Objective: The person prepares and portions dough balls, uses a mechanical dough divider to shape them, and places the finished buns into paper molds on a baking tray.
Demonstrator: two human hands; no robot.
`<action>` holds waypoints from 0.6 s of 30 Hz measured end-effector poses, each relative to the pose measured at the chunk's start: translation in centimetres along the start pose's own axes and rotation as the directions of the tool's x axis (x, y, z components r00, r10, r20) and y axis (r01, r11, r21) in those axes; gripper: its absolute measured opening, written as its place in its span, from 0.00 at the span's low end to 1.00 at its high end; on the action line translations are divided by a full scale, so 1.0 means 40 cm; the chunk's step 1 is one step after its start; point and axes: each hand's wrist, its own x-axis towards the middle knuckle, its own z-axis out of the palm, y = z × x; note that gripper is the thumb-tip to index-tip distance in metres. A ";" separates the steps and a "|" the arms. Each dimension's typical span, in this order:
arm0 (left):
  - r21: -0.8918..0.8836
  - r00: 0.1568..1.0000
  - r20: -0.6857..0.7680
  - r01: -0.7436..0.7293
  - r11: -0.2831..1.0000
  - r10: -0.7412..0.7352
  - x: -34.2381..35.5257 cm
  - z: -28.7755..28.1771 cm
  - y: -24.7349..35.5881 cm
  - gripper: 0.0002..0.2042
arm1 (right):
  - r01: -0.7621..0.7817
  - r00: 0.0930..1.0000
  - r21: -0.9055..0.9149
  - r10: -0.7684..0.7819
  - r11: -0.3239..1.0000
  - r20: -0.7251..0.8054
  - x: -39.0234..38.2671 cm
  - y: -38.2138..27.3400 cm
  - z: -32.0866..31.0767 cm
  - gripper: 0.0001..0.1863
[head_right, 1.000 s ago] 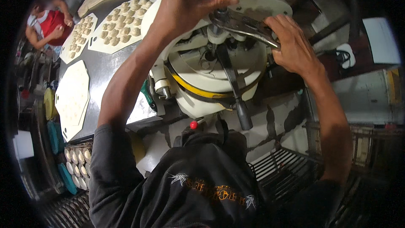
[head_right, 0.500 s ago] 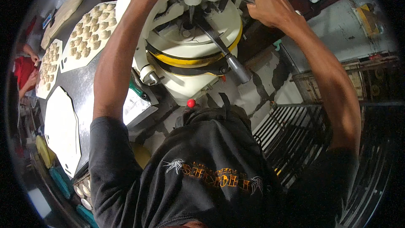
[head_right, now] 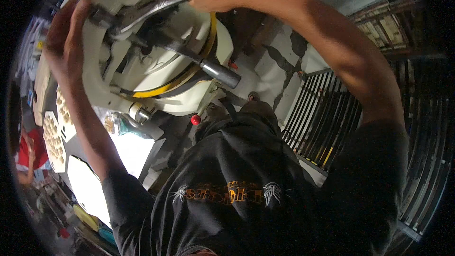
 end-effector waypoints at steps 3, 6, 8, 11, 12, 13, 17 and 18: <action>0.119 0.991 -0.053 0.131 0.984 -0.126 0.001 0.025 0.036 0.17 | 0.011 0.999 0.186 -0.020 0.982 0.046 -0.053 0.061 0.075 0.40; 0.331 0.989 -0.109 0.126 0.935 -0.095 0.003 0.018 0.056 0.20 | 0.083 0.871 0.223 0.038 0.971 -0.490 -0.192 0.102 0.256 0.28; 0.288 0.979 -0.133 0.185 0.940 -0.152 -0.005 -0.007 0.043 0.19 | -0.009 0.913 0.435 0.186 0.900 -0.364 -0.321 0.122 0.358 0.28; 0.226 0.922 -0.340 0.269 0.936 -0.183 -0.026 -0.005 0.002 0.21 | -0.230 0.895 0.715 0.433 0.660 -0.111 -0.552 0.153 0.599 0.24; 0.245 0.863 -0.463 0.342 0.907 -0.201 -0.033 0.028 0.027 0.18 | -0.290 0.875 0.751 0.482 0.593 -0.043 -0.617 0.171 0.687 0.23; 0.649 0.934 -0.332 0.327 0.687 -0.131 -0.043 -0.015 0.037 0.19 | -0.399 0.842 0.774 0.531 0.492 0.097 -0.669 0.188 0.768 0.20; 0.946 0.947 -0.295 0.270 0.179 0.128 -0.211 0.002 0.080 0.19 | -0.668 0.636 0.728 0.627 0.155 0.450 -0.756 0.312 1.087 0.20; 0.993 0.984 -0.109 0.115 -0.034 0.143 -0.281 -0.039 0.068 0.19 | -0.675 0.629 0.714 0.652 0.187 0.424 -0.760 0.348 1.162 0.20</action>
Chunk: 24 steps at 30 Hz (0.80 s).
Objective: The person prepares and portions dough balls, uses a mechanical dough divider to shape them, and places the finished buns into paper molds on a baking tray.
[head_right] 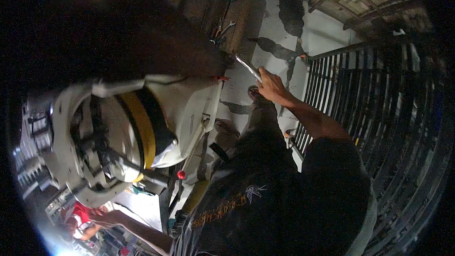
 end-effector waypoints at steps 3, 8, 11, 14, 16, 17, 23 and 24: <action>0.528 0.929 0.361 -0.135 0.838 -0.077 -0.296 -0.063 -0.094 0.19 | 0.078 0.990 -0.117 -0.091 0.990 -0.109 0.231 0.151 0.058 0.22; 0.085 0.618 0.701 0.424 0.902 -0.357 -0.608 -0.322 0.095 0.13 | 0.081 0.995 -0.020 -0.082 0.997 -0.060 0.618 0.125 0.104 0.30; 0.091 0.094 0.979 0.598 0.796 -0.182 -0.713 -0.450 0.314 0.11 | 0.151 0.984 -0.037 -0.153 0.988 -0.090 0.802 0.016 0.142 0.23; 0.441 -0.504 0.836 0.379 0.814 -0.218 -0.786 -0.521 0.426 0.11 | 0.213 0.976 -0.099 -0.217 0.972 -0.033 0.955 -0.072 0.205 0.22; 0.608 -0.625 0.759 0.578 0.544 -0.184 -0.832 -0.576 0.479 0.16 | 0.234 0.972 -0.125 -0.232 0.964 0.036 1.017 -0.105 0.241 0.23; 0.587 -0.608 0.771 0.568 0.577 -0.186 -0.835 -0.587 0.512 0.18 | 0.241 0.970 -0.145 -0.235 0.960 0.061 1.044 -0.115 0.251 0.23; 0.562 -0.605 0.778 0.547 0.620 -0.171 -0.952 -0.609 0.468 0.22 | 0.305 0.948 -0.004 -0.303 0.952 0.095 1.152 -0.152 0.351 0.31; 0.554 -0.591 0.788 0.557 0.619 -0.173 -0.950 -0.583 0.480 0.22 | 0.322 0.944 0.037 -0.324 0.946 0.057 1.142 -0.150 0.338 0.32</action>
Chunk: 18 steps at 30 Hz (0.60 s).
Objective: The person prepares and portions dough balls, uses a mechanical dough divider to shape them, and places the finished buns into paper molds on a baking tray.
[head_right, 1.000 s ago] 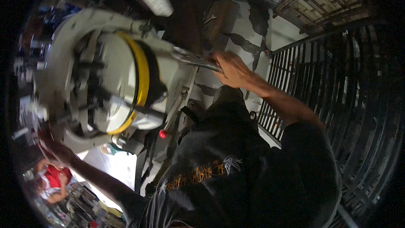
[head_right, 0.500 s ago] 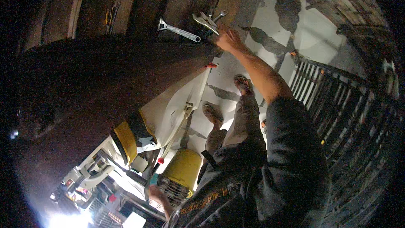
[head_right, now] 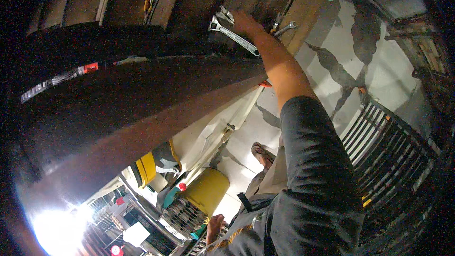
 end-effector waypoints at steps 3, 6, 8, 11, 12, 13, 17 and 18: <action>-0.101 0.998 0.032 -0.059 0.993 0.062 0.024 0.028 0.001 0.22 | -0.078 0.988 0.065 0.086 0.995 -0.128 -0.094 -0.005 -0.044 0.29; -0.401 0.974 0.218 0.030 0.916 0.064 0.091 0.016 -0.043 0.25 | 0.001 0.948 0.274 0.087 0.962 -0.305 -0.370 0.105 0.012 0.21; -0.358 0.941 0.323 0.021 0.933 0.103 0.057 0.072 -0.083 0.29 | 0.123 0.987 0.223 -0.096 0.967 -0.127 -0.639 0.046 -0.009 0.20; -0.229 0.871 0.428 -0.156 0.961 0.243 0.167 0.059 -0.231 0.48 | -0.227 0.943 0.040 0.210 0.973 0.259 -1.124 0.059 0.101 0.36; -0.438 0.818 0.436 -0.171 0.883 0.375 0.222 0.080 -0.351 0.54 | -0.344 0.857 -0.064 0.341 0.937 0.387 -1.301 0.060 0.131 0.42; -0.502 0.795 0.503 -0.051 0.863 0.339 0.225 0.091 -0.384 0.53 | -0.361 0.792 -0.181 0.403 0.915 0.459 -1.441 0.084 0.140 0.42; -0.597 0.760 0.598 0.210 0.774 0.255 0.173 0.057 -0.513 0.51 | -0.411 0.576 -0.382 0.560 0.828 0.595 -1.723 -0.013 0.177 0.38; -0.575 0.784 0.583 0.211 0.791 0.215 0.190 0.035 -0.577 0.51 | -0.423 0.555 -0.392 0.576 0.817 0.601 -1.746 -0.076 0.194 0.37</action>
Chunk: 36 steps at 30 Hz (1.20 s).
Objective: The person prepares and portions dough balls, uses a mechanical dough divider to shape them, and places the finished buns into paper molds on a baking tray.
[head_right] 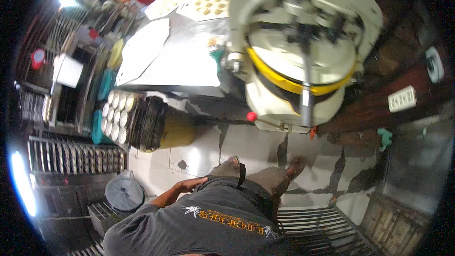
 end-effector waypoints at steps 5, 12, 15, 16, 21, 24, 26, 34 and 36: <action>0.559 0.849 -0.353 -0.145 0.817 0.392 0.093 -0.169 -0.079 0.44 | 0.090 0.994 0.029 -0.088 0.995 -0.062 -0.084 -0.333 0.023 0.33; 0.493 0.637 -0.338 -0.507 0.707 0.693 -0.024 -0.207 0.220 0.28 | 0.653 0.742 0.202 -0.670 0.730 0.026 -0.228 -0.982 0.067 0.24; 0.547 0.489 -0.386 -0.561 0.621 0.782 -0.155 -0.238 0.352 0.25 | 0.821 0.545 0.125 -0.830 0.557 0.122 -0.323 -1.272 0.114 0.21; 0.544 0.439 -0.414 -0.583 0.604 0.797 -0.189 -0.250 0.388 0.23 | 0.845 0.494 0.149 -0.856 0.514 0.150 -0.355 -1.357 0.124 0.20; 0.637 0.106 -0.494 -0.631 0.443 0.863 -0.316 -0.421 0.584 0.15 | 0.957 0.211 0.180 -0.972 0.227 0.102 -0.431 -1.664 0.139 0.19; 0.623 0.039 -0.515 -0.669 0.405 0.856 -0.353 -0.570 0.743 0.13 | 0.991 0.129 0.049 -0.981 0.123 -0.144 -0.373 -1.846 0.099 0.18; 0.728 -0.008 -0.439 -0.590 0.350 0.899 -0.361 -0.703 0.872 0.14 | 0.987 0.158 0.044 -0.931 0.151 -0.330 -0.278 -1.956 0.052 0.19; 0.963 -0.206 -0.092 -0.266 0.035 0.974 -0.285 -1.222 1.557 0.18 | 0.825 0.495 0.241 -0.449 0.511 -0.744 0.110 -2.252 -0.149 0.29; 0.999 -0.187 -0.002 -0.049 -0.007 0.982 -0.236 -1.333 1.681 0.20 | 0.706 0.682 0.475 -0.323 0.526 -0.656 0.141 -2.320 -0.165 0.26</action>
